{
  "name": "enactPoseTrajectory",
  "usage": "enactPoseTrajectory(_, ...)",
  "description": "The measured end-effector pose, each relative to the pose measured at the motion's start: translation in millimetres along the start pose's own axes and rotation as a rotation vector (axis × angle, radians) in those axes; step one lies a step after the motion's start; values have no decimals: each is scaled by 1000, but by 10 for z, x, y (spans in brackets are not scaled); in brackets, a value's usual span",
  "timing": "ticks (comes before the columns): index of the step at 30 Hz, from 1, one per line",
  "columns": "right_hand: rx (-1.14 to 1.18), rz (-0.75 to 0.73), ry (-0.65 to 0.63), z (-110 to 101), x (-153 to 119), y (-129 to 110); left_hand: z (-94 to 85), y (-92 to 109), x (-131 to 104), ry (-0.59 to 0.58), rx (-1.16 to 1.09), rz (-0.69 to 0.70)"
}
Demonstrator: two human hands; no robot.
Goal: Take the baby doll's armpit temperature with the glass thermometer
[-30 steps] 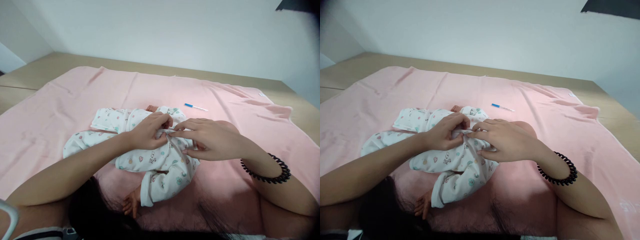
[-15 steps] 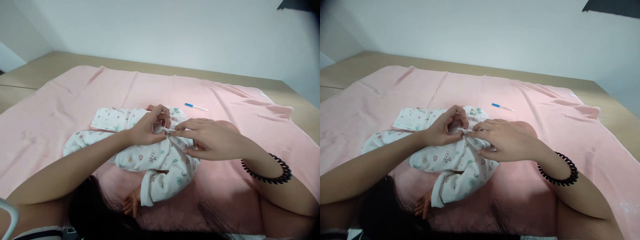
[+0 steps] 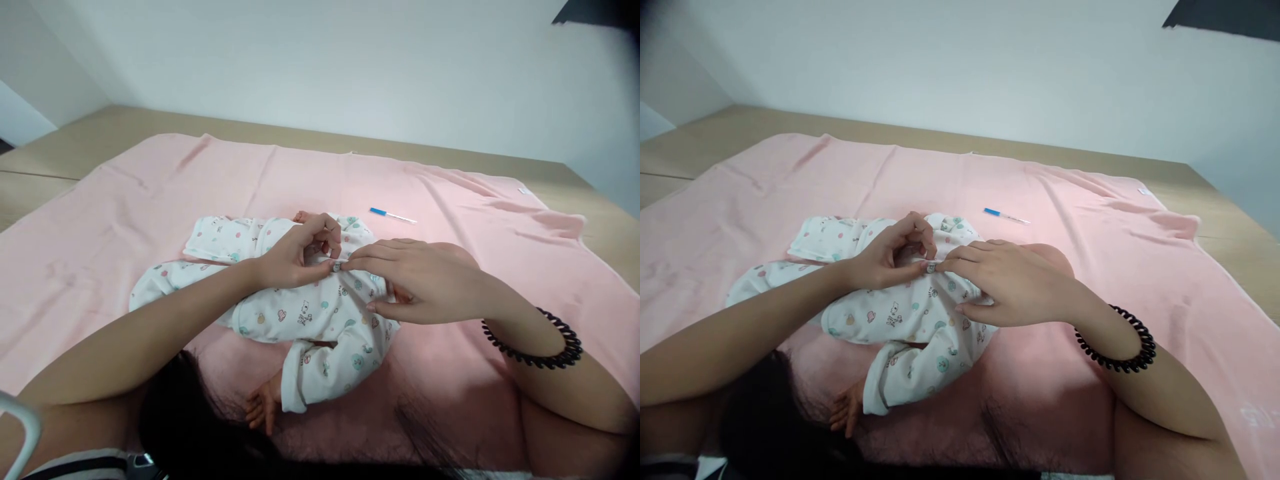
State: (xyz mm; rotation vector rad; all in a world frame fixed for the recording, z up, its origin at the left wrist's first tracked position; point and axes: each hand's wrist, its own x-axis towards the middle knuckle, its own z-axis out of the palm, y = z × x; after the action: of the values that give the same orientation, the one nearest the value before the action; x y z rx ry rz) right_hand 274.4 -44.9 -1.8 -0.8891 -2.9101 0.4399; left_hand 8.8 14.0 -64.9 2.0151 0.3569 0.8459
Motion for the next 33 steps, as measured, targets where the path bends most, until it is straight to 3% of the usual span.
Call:
enactPoseTrajectory(7, 18, 9, -10, -13, 2, -14, 22, 11, -5, 12, 24, -26)
enactPoseTrajectory(13, -9, 30, -24, -13, -1, -16, 47, 109, 30, 40, 385, 38)
enactPoseTrajectory(20, 6, 36, -24, -10, 1, -20, 50, 81, 11, 34, 540, 110)
enactPoseTrajectory(29, -18, 25, -33, -6, 2, -15, 35, 60, 25, -17, 545, 224)
enactPoseTrajectory(33, -18, 17, -25, -1, 0, -15, 39, 45, 35, -48, 506, 197)
